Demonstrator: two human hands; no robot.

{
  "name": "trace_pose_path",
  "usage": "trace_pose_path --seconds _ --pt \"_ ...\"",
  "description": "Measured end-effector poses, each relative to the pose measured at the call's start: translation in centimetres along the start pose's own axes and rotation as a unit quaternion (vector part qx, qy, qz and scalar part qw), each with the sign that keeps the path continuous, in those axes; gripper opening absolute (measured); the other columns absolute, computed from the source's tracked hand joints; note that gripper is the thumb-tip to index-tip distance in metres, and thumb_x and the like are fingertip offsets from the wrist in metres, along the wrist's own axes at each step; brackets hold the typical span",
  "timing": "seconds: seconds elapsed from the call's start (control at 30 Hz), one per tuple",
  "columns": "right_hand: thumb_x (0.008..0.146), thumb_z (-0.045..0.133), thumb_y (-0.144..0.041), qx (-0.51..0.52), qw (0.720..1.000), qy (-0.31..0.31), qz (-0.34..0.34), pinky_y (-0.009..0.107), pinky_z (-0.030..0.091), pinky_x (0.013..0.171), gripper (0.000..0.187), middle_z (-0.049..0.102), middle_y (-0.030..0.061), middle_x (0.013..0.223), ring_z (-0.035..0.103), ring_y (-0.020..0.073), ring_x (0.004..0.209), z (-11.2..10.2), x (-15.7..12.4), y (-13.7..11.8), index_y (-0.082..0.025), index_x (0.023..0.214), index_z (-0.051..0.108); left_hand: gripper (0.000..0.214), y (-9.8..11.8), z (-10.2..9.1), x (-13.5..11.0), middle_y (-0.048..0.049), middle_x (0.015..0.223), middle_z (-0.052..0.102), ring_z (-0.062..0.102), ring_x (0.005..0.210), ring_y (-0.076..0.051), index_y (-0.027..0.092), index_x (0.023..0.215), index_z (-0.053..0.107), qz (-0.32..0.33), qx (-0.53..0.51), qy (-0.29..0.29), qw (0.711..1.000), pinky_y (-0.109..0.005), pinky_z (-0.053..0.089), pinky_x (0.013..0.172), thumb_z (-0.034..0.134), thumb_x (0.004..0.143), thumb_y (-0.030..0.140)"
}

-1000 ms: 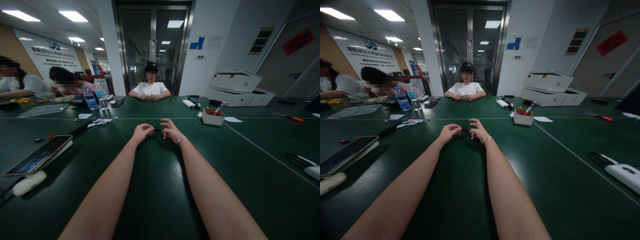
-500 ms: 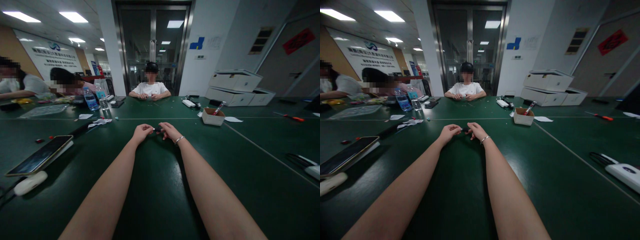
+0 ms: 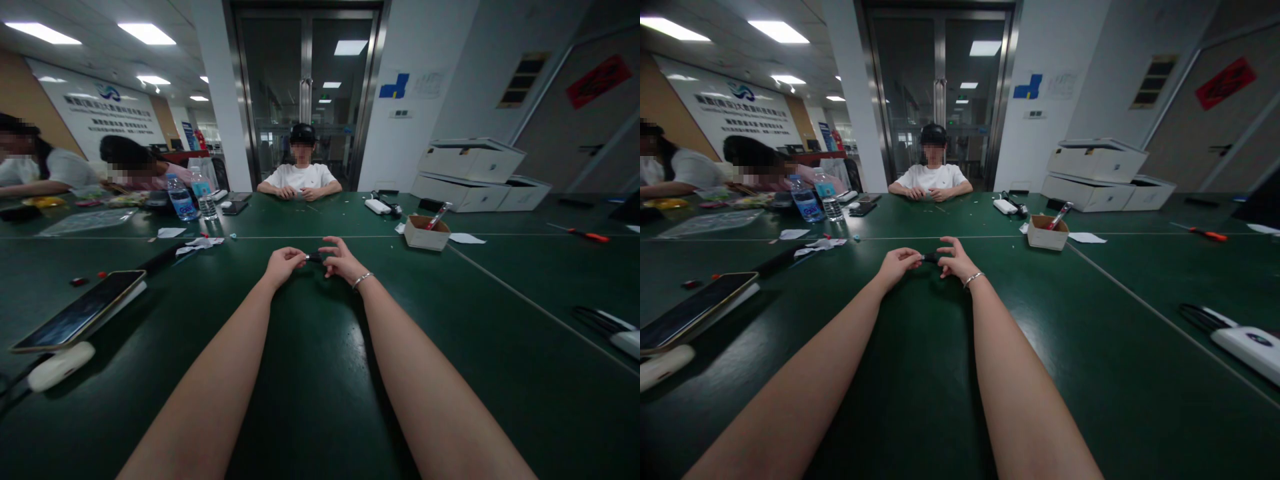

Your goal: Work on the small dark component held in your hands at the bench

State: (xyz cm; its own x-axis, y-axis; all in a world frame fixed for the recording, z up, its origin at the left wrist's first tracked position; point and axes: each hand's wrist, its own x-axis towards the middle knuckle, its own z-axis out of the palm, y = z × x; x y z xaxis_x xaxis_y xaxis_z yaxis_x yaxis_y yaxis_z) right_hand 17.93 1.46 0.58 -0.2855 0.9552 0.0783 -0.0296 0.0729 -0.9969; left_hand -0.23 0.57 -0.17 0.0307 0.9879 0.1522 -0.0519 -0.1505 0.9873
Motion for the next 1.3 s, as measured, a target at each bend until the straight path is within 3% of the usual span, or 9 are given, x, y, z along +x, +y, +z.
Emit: trace_pose_path --seconds 0.17,0.33,0.47,0.53,0.67,0.83,0.97,1.13,1.3 --pt "0.083 0.052 -0.027 -0.048 0.998 0.003 0.040 0.019 0.048 0.037 0.023 0.063 0.0009 0.069 0.042 0.0033 0.034 0.09 -0.05 -0.12 -0.016 0.104 0.050 0.023 -0.11 -0.03 0.11 -0.0030 0.066 0.066 0.062 0.063 -0.012 0.011 0.073 0.064 0.000 -0.008 -0.002 1.000 -0.032 0.050 0.075 0.076 0.058 0.024" --pt "0.070 0.063 -0.009 0.001 1.000 -0.019 0.003 0.021 0.053 0.045 0.063 0.062 0.0003 0.099 0.051 0.0023 0.042 0.00 -0.49 -0.45 -0.031 0.123 0.039 0.022 -0.23 -0.05 0.16 -0.0032 0.067 0.066 0.063 0.064 -0.013 0.012 0.073 0.064 0.000 -0.007 0.003 1.000 -0.032 0.051 0.074 0.076 0.059 0.024" --pt "0.083 0.055 -0.030 -0.013 0.999 0.002 0.044 0.021 0.050 0.042 0.038 0.064 0.0015 0.078 0.047 0.0039 0.037 0.15 -0.44 -0.53 -0.021 0.119 0.044 0.024 -0.05 0.03 -0.01 -0.0035 0.068 0.066 0.063 0.065 -0.012 0.011 0.074 0.063 -0.001 -0.013 0.003 1.000 -0.031 0.051 0.075 0.076 0.059 0.025" --pt "0.084 0.053 -0.026 -0.029 0.999 -0.013 0.038 0.019 0.048 0.039 0.032 0.065 0.0021 0.077 0.044 0.0033 0.035 0.22 -0.38 -0.53 -0.019 0.115 0.048 0.023 0.05 0.06 -0.07 -0.0033 0.067 0.066 0.063 0.064 -0.012 0.011 0.074 0.063 -0.006 -0.015 0.005 1.000 -0.032 0.051 0.075 0.076 0.059 0.024" --pt "0.071 0.064 -0.011 -0.008 0.999 -0.028 0.016 0.019 0.051 0.043 0.063 0.063 0.0020 0.101 0.055 0.0040 0.045 0.23 -0.41 -0.55 -0.030 0.125 0.038 0.020 0.06 0.05 -0.02 -0.0033 0.067 0.066 0.063 0.063 -0.012 0.011 0.073 0.063 -0.008 -0.023 0.010 1.000 -0.032 0.051 0.075 0.075 0.061 0.022" --pt "0.084 0.053 -0.025 -0.034 0.998 -0.007 0.045 0.018 0.046 0.036 0.034 0.065 0.0051 0.085 0.048 0.0041 0.037 0.27 -0.24 -0.44 -0.019 0.116 0.045 0.019 0.05 0.04 0.05 -0.0027 0.067 0.066 0.063 0.063 -0.012 0.012 0.073 0.063 -0.008 -0.016 0.011 1.000 -0.031 0.051 0.074 0.074 0.061 0.021" --pt "0.074 0.062 -0.012 -0.009 1.000 -0.022 0.008 0.019 0.050 0.040 0.057 0.063 0.0036 0.105 0.053 0.0033 0.042 0.11 -0.24 -0.35 -0.029 0.123 0.040 0.017 0.19 0.07 -0.02 -0.0024 0.066 0.066 0.063 0.063 -0.012 0.011 0.073 0.063 -0.013 -0.019 0.017 1.000 -0.031 0.051 0.074 0.073 0.062 0.019" --pt "0.086 0.055 -0.029 -0.037 0.998 0.004 0.044 0.019 0.048 0.037 0.026 0.068 0.0042 0.074 0.049 0.0051 0.035 0.21 0.04 -0.04 -0.016 0.109 0.052 0.019 0.20 0.01 -0.13 -0.0039 0.070 0.067 0.063 0.065 -0.013 0.012 0.075 0.063 -0.008 -0.014 0.016 1.000 -0.032 0.051 0.074 0.073 0.063 0.021" --pt "0.086 0.056 -0.019 -0.032 0.999 -0.008 0.035 0.017 0.048 0.038 0.016 0.069 0.0023 0.069 0.050 0.0047 0.036 0.19 0.32 0.29 -0.015 0.102 0.056 0.016 0.04 0.09 -0.09 -0.0014 0.062 0.063 0.060 0.056 -0.010 0.013 0.077 0.059 -0.009 0.039 -0.004 0.999 -0.024 0.047 0.058 0.068 0.070 0.023"
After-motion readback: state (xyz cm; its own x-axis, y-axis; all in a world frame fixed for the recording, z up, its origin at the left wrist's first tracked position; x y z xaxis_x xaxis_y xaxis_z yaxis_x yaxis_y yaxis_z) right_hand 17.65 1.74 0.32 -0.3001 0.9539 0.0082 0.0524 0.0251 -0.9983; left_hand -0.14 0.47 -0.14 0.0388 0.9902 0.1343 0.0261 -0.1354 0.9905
